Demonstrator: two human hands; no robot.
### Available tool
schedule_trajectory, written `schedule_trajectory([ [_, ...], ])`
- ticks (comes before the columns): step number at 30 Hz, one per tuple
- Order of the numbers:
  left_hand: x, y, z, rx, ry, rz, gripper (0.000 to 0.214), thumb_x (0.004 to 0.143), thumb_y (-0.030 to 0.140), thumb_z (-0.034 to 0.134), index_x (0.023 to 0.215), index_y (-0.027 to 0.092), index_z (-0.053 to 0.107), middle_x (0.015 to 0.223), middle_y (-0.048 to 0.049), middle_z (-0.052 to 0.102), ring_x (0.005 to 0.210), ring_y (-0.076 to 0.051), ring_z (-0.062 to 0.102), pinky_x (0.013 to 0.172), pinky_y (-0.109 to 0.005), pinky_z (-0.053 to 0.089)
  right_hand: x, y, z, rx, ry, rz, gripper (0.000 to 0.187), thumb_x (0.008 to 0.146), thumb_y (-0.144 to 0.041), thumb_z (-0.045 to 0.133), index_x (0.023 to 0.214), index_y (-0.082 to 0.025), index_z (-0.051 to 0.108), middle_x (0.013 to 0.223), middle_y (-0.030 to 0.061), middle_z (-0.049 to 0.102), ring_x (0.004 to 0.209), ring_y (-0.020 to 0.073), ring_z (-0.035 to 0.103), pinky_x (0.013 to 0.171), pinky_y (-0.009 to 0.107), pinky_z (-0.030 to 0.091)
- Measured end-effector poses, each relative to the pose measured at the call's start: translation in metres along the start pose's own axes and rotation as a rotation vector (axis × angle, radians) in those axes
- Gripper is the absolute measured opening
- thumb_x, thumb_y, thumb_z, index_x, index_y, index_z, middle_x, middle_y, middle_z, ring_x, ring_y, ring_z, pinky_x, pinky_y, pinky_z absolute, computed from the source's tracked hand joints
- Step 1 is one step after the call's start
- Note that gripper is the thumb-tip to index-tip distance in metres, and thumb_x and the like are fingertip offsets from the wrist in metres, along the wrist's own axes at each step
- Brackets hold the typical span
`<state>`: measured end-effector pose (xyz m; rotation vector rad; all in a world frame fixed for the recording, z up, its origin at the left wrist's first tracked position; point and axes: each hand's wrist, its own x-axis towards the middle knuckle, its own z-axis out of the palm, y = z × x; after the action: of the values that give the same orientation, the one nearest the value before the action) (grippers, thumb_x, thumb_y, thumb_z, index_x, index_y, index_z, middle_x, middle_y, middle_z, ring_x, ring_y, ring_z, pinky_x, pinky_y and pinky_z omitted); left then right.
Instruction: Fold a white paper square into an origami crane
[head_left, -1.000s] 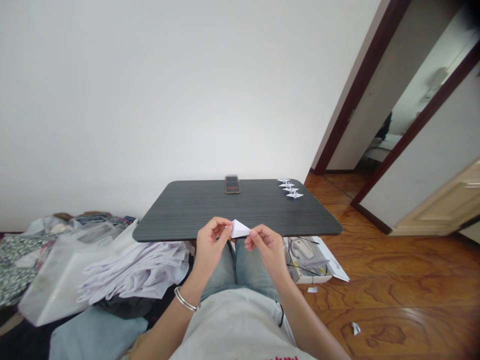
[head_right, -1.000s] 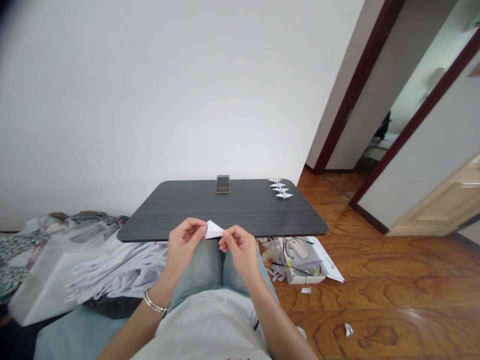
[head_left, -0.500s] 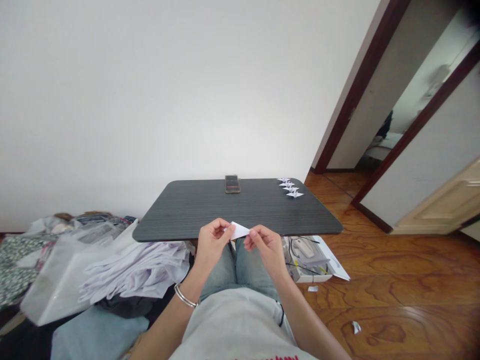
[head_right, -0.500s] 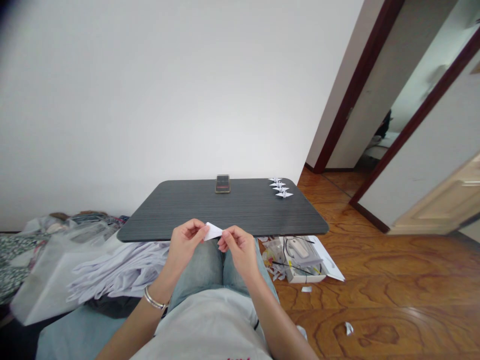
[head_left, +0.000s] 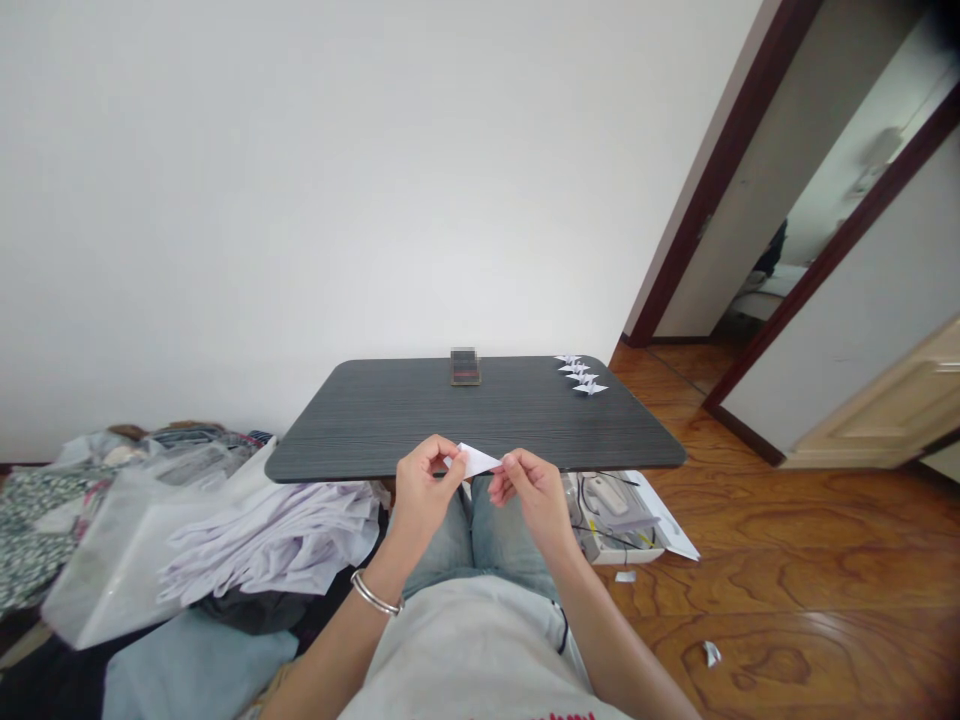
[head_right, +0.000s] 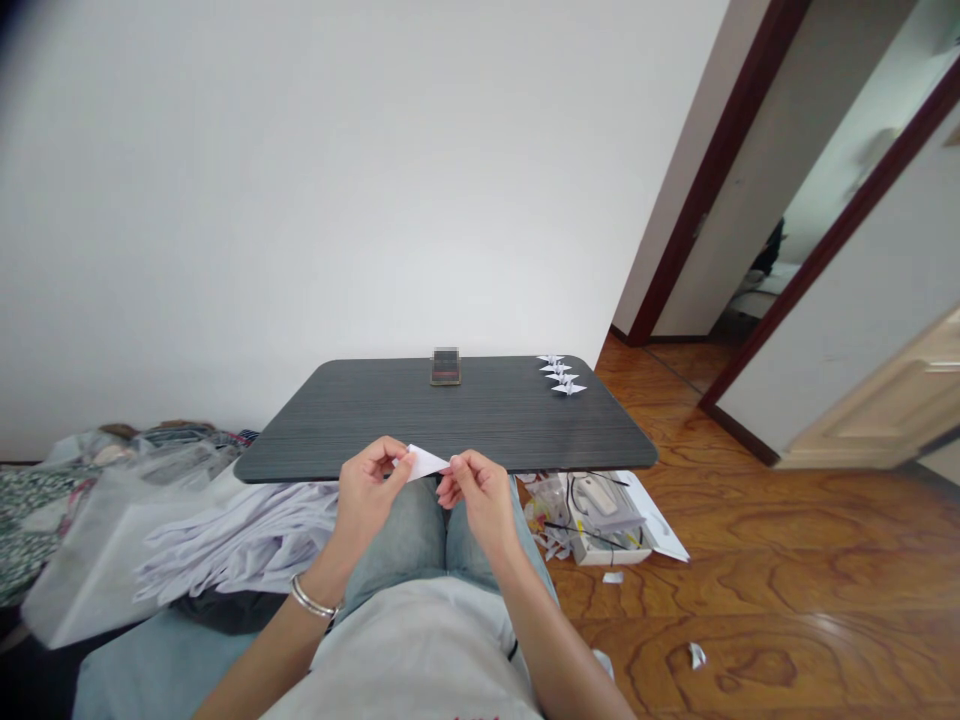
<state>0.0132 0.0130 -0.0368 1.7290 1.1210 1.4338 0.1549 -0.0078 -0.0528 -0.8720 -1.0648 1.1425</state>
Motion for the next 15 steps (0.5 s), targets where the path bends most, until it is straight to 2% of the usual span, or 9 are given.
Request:
schedule_trajectory([
  [3,-0.0009,0.0029,-0.0004,0.061,0.017,0.051,0.016,0.078,0.023,0.054,0.064,0.015,0.052,0.063,0.0012,0.053,0.058,-0.010,0.049,0.056,-0.020,0.039,0.0005,0.0002,-0.0003,0.051,-0.006,0.053,0.043,0.079,-0.053,0.050,0.065,-0.014,0.061,0.050,0.0009,0.061,0.039,0.0084,0.054,0.039,0.018,0.044],
  [7,-0.0018,0.0047,-0.0002,0.114,0.008,0.085,0.017,0.079,0.022,0.053,0.064,0.015,0.052,0.063,0.0013,0.053,0.059,-0.010,0.048,0.057,-0.020,0.039,0.0012,0.0012,-0.0018,0.054,-0.079,0.116,0.037,0.077,-0.048,0.057,0.063,-0.014,0.059,0.048,-0.0005,0.060,0.036,0.0073,0.052,0.037,0.016,0.043],
  [15,-0.0015,0.0021,-0.0016,0.046,-0.017,0.035,0.016,0.077,0.022,0.054,0.064,0.015,0.052,0.062,0.0014,0.053,0.057,-0.009,0.049,0.056,-0.020,0.039,0.0022,0.0052,-0.0030,-0.056,-0.098,0.024,0.033,0.079,-0.044,0.056,0.063,-0.016,0.056,0.048,-0.0023,0.057,0.038,0.0071,0.050,0.039,0.017,0.042],
])
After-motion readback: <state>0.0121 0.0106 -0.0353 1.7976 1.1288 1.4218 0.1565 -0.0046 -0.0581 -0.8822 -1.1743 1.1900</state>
